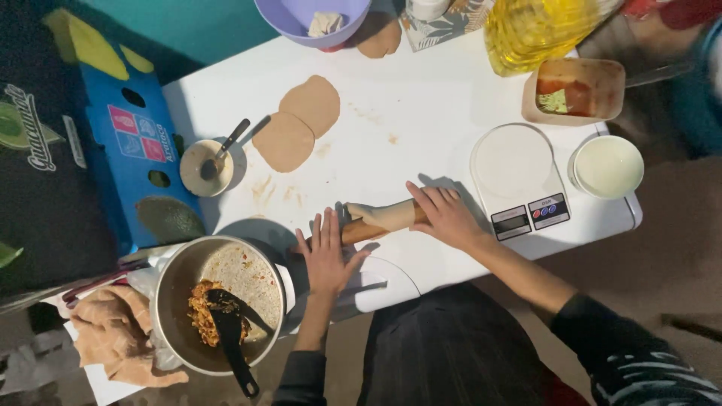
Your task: Rolling out dough and filling empanadas.
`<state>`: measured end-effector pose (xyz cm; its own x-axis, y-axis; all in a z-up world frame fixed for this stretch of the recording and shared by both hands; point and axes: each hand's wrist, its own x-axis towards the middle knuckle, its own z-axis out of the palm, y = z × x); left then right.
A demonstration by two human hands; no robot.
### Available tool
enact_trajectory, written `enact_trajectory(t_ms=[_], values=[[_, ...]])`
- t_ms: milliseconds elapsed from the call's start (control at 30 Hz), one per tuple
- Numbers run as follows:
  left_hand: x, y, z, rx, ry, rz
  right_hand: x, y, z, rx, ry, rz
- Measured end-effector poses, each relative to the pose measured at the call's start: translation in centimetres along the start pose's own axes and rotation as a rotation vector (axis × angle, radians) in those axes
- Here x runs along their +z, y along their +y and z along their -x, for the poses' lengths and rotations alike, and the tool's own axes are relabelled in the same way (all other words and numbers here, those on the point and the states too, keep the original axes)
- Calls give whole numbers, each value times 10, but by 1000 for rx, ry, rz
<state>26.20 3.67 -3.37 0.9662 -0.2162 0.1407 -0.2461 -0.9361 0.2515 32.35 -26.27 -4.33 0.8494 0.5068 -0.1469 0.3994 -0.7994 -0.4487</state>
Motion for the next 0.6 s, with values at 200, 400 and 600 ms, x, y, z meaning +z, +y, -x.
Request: enact_trajectory(t_ms=[200,400,600], values=[[42,-47,-68,-162,-69,-55,-36,21,-54,-115,24,-26],[29,-45,-80,-132,-53,25,-36,37,-59,-155,-72,-29],[-57,-9,-84,-200,-397,5,-108,-10,-55,220,-382,-115]])
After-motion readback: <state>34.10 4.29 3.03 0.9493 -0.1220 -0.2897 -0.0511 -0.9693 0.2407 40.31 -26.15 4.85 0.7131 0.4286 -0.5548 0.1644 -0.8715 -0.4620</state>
